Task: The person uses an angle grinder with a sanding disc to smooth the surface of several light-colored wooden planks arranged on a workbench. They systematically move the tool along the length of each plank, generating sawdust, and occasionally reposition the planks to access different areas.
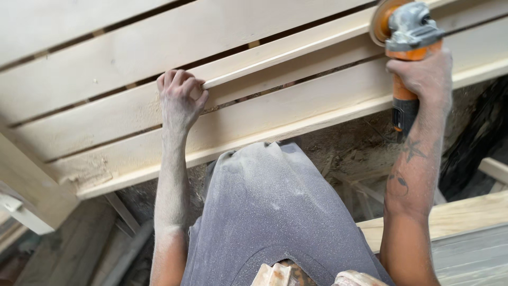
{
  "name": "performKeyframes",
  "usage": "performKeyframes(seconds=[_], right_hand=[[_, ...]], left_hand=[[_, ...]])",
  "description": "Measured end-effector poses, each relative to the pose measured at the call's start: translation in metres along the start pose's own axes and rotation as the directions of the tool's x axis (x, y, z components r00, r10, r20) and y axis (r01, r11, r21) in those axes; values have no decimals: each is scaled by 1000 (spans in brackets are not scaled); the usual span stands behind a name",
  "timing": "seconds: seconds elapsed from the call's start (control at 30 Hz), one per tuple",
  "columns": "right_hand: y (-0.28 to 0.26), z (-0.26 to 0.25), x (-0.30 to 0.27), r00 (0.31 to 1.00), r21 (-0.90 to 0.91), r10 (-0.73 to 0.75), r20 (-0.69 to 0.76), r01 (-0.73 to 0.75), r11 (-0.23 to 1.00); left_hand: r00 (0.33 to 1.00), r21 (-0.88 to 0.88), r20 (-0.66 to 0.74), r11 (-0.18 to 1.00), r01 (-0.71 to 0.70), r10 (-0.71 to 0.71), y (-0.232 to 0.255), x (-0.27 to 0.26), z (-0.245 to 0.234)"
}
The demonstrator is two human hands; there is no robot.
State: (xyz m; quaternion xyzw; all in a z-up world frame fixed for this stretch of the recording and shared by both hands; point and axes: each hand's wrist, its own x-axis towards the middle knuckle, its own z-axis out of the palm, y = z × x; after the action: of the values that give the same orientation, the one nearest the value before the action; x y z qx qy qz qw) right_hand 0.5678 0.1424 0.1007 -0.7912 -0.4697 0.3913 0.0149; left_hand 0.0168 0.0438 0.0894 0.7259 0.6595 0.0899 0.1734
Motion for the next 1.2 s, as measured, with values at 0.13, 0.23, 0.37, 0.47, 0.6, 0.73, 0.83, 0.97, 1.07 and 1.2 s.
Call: performKeyframes(seconds=[0.13,0.23,0.37,0.47,0.6,0.73,0.83,0.97,1.07,1.2], right_hand=[[-33,20,-26,1000,37,3,31,-4,999],[-70,51,-62,993,61,39,112,-46,997],[-116,93,-99,974,6,-30,223,29,1000],[-139,117,-121,951,-43,-52,305,69,997],[-152,128,-132,925,-192,-56,375,137,972],[-141,119,-121,950,-49,-74,302,93,994],[-123,100,-105,966,-48,-10,260,24,999],[-86,64,-73,985,3,66,161,-67,998],[-46,36,-43,998,103,40,52,-45,994],[2,1,-7,1000,108,5,-31,-2,994]], left_hand=[[998,-75,-25,996,-58,56,13,2,7],[991,-63,-68,990,-123,119,12,5,20],[977,-17,-123,984,-176,172,0,0,31],[967,16,-154,979,-204,204,-10,-10,36],[974,82,-134,981,-175,185,-46,-33,41],[988,187,-104,978,-94,115,-97,-78,23],[994,243,-100,970,-22,48,-129,-103,2],[992,264,-129,964,32,2,-145,-114,-18],[993,273,-113,959,70,-41,-144,-113,-24],[995,305,-77,948,90,-69,-138,-110,-25]])
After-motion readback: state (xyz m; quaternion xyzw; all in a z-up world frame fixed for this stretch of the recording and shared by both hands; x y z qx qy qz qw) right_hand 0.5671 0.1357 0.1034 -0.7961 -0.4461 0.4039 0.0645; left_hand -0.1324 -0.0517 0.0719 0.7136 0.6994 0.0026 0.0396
